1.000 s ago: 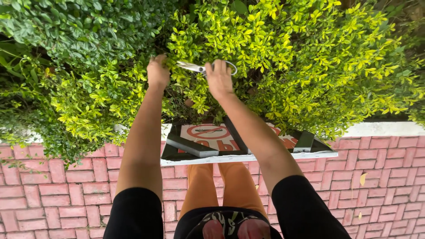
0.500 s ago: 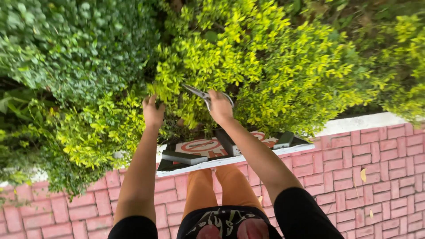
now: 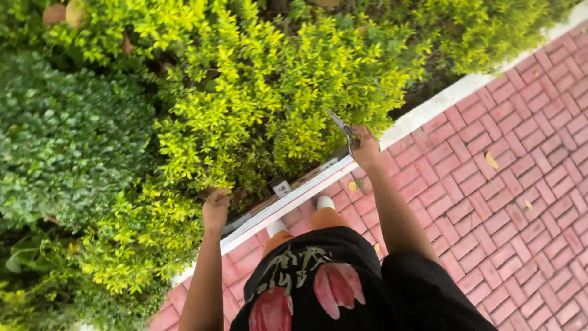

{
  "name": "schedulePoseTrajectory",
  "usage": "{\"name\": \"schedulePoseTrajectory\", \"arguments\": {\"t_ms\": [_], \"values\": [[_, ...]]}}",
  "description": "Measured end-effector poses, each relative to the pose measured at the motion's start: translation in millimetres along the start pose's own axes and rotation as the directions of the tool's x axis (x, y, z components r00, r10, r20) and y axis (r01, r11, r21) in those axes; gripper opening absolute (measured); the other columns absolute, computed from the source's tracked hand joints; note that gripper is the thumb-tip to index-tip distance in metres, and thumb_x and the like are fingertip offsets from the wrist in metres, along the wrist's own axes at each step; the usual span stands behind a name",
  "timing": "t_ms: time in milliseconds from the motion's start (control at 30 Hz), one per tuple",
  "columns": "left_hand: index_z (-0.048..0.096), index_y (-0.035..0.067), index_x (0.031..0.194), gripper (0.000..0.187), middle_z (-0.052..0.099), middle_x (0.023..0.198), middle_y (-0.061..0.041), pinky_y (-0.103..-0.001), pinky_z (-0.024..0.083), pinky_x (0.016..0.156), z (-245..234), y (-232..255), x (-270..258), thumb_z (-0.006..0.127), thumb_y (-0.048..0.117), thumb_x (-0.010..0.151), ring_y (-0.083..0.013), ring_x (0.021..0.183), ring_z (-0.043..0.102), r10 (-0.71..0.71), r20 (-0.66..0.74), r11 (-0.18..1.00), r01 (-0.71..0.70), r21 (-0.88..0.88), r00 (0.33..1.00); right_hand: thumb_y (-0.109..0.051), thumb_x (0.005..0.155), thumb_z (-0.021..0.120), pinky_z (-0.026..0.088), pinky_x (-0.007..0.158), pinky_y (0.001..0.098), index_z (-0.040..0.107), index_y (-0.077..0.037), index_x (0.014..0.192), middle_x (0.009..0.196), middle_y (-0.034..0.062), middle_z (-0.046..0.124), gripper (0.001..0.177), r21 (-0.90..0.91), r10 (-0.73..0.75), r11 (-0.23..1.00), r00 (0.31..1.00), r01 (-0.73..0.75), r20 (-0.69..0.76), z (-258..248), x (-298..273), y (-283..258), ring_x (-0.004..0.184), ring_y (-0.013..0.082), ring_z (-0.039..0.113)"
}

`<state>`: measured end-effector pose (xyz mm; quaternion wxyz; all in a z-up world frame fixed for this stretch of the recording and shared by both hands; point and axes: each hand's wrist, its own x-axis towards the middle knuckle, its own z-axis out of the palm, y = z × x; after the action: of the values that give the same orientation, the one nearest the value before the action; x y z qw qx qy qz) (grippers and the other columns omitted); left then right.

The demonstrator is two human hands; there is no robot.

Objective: The person uses hand shears to trim the top and sides of a green hedge. They move along the hedge line, cutting the foliage to shape it and occasionally removing cut branches by hand.

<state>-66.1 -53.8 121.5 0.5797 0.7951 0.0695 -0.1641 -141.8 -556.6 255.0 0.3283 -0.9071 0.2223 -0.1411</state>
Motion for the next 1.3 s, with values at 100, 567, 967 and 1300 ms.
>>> {"name": "schedulePoseTrajectory", "arguments": {"t_ms": [100, 567, 967, 1300], "values": [[0.070, 0.001, 0.118, 0.025, 0.074, 0.107, -0.005, -0.023, 0.051, 0.075, 21.0, 34.3, -16.3, 0.065, 0.008, 0.095, -0.0089, 0.088, 0.065, 0.030, 0.079, 0.997, -0.024, -0.078, 0.996, -0.005, 0.074, 0.073, 0.054, 0.078, 0.0458, 0.060, -0.009, 0.125, 0.107, 0.0188, 0.067, 0.052, -0.006, 0.029, 1.000, 0.997, -0.030, -0.069, -22.8, -3.7, 28.5, 0.090, 0.0383, 0.066], [0.071, 0.001, 0.118, 0.026, 0.076, 0.107, -0.008, -0.027, 0.053, 0.080, 285.5, 160.5, -11.0, 0.067, 0.010, 0.093, -0.0128, 0.091, 0.068, 0.099, -0.046, 0.995, -0.100, -0.022, 0.994, -0.020, 0.068, 0.082, 0.053, 0.082, 0.0458, 0.062, -0.017, 0.130, 0.100, 0.0138, 0.063, 0.065, -0.071, -0.070, 0.994, 0.974, 0.087, 0.216, -88.5, 105.2, 211.4, 0.092, 0.0335, 0.063], [0.078, 0.013, 0.107, 0.031, 0.073, 0.103, -0.013, -0.037, 0.059, 0.082, 399.0, 160.4, 52.3, 0.066, -0.002, 0.083, -0.0280, 0.090, 0.073, 0.263, -0.301, 0.900, -0.120, 0.419, 0.917, -0.012, 0.070, 0.081, 0.043, 0.098, 0.0551, 0.059, -0.021, 0.129, 0.122, 0.0139, 0.055, 0.064, -0.146, -0.326, 0.844, 0.708, 0.517, 0.626, -14.2, 151.6, 218.7, 0.122, 0.0387, 0.051], [0.060, 0.024, 0.137, 0.058, 0.039, 0.140, -0.021, -0.042, 0.062, 0.078, 460.4, 133.4, 113.0, 0.064, -0.003, 0.085, -0.0369, 0.107, 0.066, 0.065, -0.056, 0.579, 0.008, 0.816, 0.996, -0.012, 0.072, 0.078, 0.041, 0.099, 0.0519, 0.057, -0.015, 0.126, 0.123, 0.0180, 0.053, 0.058, -0.285, -0.161, 0.809, 0.659, 0.515, 0.734, 38.7, 163.2, 171.9, 0.123, 0.0380, 0.049]]}}
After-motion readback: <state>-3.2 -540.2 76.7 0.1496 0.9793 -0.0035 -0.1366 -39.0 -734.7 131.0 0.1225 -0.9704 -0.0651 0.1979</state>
